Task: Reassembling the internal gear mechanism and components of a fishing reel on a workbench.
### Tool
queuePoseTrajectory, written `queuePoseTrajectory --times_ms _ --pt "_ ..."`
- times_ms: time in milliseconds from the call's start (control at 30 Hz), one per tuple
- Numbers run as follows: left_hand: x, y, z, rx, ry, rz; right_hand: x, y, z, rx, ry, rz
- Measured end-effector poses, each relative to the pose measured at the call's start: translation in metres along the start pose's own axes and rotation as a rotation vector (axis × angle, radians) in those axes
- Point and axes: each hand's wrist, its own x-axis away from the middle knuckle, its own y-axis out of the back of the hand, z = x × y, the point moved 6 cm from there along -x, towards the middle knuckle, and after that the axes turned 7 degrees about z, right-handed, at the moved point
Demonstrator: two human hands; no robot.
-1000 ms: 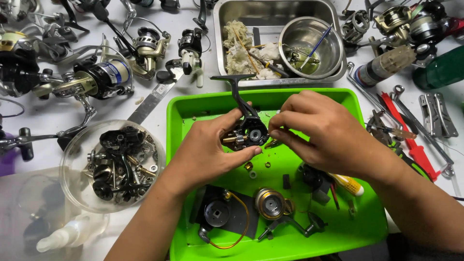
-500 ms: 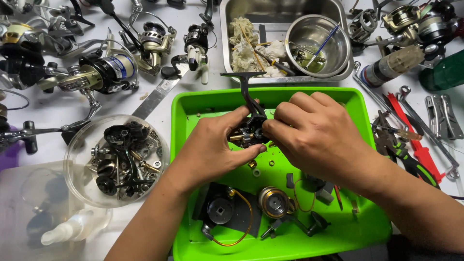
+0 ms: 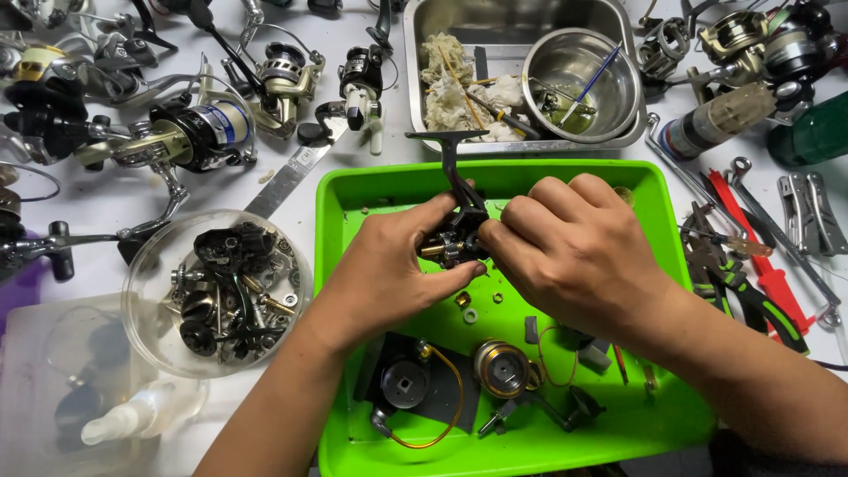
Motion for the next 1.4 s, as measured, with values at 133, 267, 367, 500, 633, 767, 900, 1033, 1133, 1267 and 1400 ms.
queuePoseTrajectory --times_ms 133,267,367,500,633,767,900,1033,1133,1267,1400 --pt "0.0 0.0 -0.001 -0.011 0.024 0.015 0.001 0.002 0.0 0.007 0.003 -0.023" --pt "-0.002 0.002 -0.004 0.085 0.051 0.01 0.001 0.006 -0.002 -0.005 -0.007 -0.07" --pt "-0.004 0.006 -0.007 0.11 0.071 0.01 0.004 0.01 -0.01 -0.084 -0.023 -0.094" --pt "-0.002 0.004 0.005 0.057 0.162 -0.011 0.015 0.015 -0.03 -0.181 -0.091 -0.11" --pt "0.0 0.002 0.012 0.056 0.182 -0.02 0.038 0.012 -0.048 -0.23 -0.17 -0.087" --pt "0.001 0.001 0.019 0.015 0.215 -0.025 0.075 -0.011 -0.062 -0.268 -0.36 0.037" --pt "0.001 0.001 0.02 0.059 0.26 -0.019 0.11 -0.033 -0.064 -0.183 -0.43 0.16" --pt "0.001 0.002 0.022 0.061 0.304 -0.016 0.123 -0.023 -0.054 -0.265 -0.468 0.3" --pt "0.001 0.005 0.021 0.007 0.306 -0.026 0.138 -0.017 -0.047 -0.28 -0.474 0.373" --pt "0.001 0.006 0.021 0.009 0.323 -0.028 0.159 -0.027 -0.032 -0.229 -0.466 0.544" --pt "0.001 0.006 0.021 0.027 0.302 -0.044 0.172 -0.048 -0.024 -0.289 -0.512 0.681"
